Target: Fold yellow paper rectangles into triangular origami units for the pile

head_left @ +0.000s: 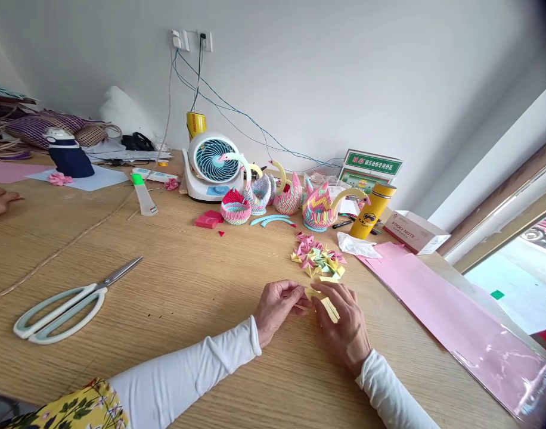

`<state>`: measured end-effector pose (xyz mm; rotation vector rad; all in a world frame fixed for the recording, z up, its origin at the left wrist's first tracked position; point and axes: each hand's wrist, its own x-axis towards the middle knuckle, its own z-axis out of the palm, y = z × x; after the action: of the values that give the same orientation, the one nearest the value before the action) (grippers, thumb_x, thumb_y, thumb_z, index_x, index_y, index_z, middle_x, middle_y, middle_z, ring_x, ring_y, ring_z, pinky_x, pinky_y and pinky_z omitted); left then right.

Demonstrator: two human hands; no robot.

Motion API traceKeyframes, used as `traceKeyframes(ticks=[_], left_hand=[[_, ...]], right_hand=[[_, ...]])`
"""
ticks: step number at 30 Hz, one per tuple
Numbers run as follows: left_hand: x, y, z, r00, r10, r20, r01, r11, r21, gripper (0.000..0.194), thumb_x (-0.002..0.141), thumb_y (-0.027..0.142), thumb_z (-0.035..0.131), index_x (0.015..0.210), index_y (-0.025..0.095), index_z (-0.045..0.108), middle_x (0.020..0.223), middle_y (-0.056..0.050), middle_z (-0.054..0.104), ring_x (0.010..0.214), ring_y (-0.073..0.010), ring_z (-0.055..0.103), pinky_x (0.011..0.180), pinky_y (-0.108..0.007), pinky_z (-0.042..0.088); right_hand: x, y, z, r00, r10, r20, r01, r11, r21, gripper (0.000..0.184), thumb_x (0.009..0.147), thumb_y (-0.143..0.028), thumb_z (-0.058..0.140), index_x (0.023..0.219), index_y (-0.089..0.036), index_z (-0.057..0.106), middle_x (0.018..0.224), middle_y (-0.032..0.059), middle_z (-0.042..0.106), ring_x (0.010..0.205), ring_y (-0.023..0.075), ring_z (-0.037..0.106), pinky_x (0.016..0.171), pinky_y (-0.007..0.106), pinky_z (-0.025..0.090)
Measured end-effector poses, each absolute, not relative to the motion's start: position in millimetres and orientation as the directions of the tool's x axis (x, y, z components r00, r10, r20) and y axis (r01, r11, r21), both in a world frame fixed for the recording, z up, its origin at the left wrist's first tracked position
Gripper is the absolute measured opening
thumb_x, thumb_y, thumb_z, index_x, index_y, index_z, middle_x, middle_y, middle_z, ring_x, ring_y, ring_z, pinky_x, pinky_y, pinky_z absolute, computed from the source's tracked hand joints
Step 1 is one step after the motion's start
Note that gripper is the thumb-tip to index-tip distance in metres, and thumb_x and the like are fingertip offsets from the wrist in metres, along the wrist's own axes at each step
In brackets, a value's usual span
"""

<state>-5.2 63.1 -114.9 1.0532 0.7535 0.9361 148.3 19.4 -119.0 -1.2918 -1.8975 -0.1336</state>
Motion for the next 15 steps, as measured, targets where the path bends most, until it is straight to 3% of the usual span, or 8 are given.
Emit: traceKeyframes(ticks=[5,9,12,15], left_hand=[[-5.9,63.1,-113.7,0.447,0.894,-0.022,-0.263,0.154,0.952,0.032,0.074,0.042,0.067,0.082,0.011,0.065,0.076,-0.005,0.067,0.074,-0.0182,0.067,0.059,-0.023,0.053],[-6.3,63.2,-113.8,0.475,0.880,0.017,-0.258,0.121,0.958,0.032,0.076,0.042,0.064,0.086,0.010,0.065,0.078,-0.006,0.067,0.077,-0.0190,0.066,0.058,-0.024,0.054],[-6.6,63.5,-114.1,0.490,0.871,0.039,-0.260,0.103,0.960,0.032,0.077,0.041,0.064,0.088,0.010,0.064,0.078,-0.006,0.066,0.078,-0.0194,0.067,0.058,-0.024,0.055],[-7.4,63.6,-113.8,0.505,0.862,0.046,-0.261,0.102,0.960,0.032,0.077,0.041,0.064,0.086,0.010,0.063,0.079,-0.006,0.066,0.078,-0.0204,0.067,0.058,-0.025,0.055]], right_hand=[[148.3,19.6,-120.9,0.035,0.820,0.572,0.681,0.399,-0.614,0.025,0.088,-0.028,0.054,0.112,-0.021,0.056,0.106,0.0097,0.061,0.100,0.0237,0.058,0.082,0.038,0.048],[148.2,19.3,-121.7,0.115,0.912,0.393,0.481,0.295,-0.826,0.028,0.087,-0.035,0.055,0.112,-0.021,0.054,0.104,0.0084,0.060,0.084,0.0194,0.061,0.071,0.032,0.051],[147.5,18.4,-119.0,0.116,0.951,0.287,0.348,0.231,-0.908,0.025,0.086,-0.040,0.057,0.100,-0.019,0.058,0.091,0.0066,0.060,0.067,0.0149,0.058,0.055,0.025,0.048],[146.9,17.5,-115.5,0.101,0.957,0.273,0.294,0.233,-0.927,0.024,0.085,-0.041,0.058,0.091,-0.018,0.060,0.080,0.0045,0.057,0.065,0.0146,0.055,0.051,0.023,0.046]])
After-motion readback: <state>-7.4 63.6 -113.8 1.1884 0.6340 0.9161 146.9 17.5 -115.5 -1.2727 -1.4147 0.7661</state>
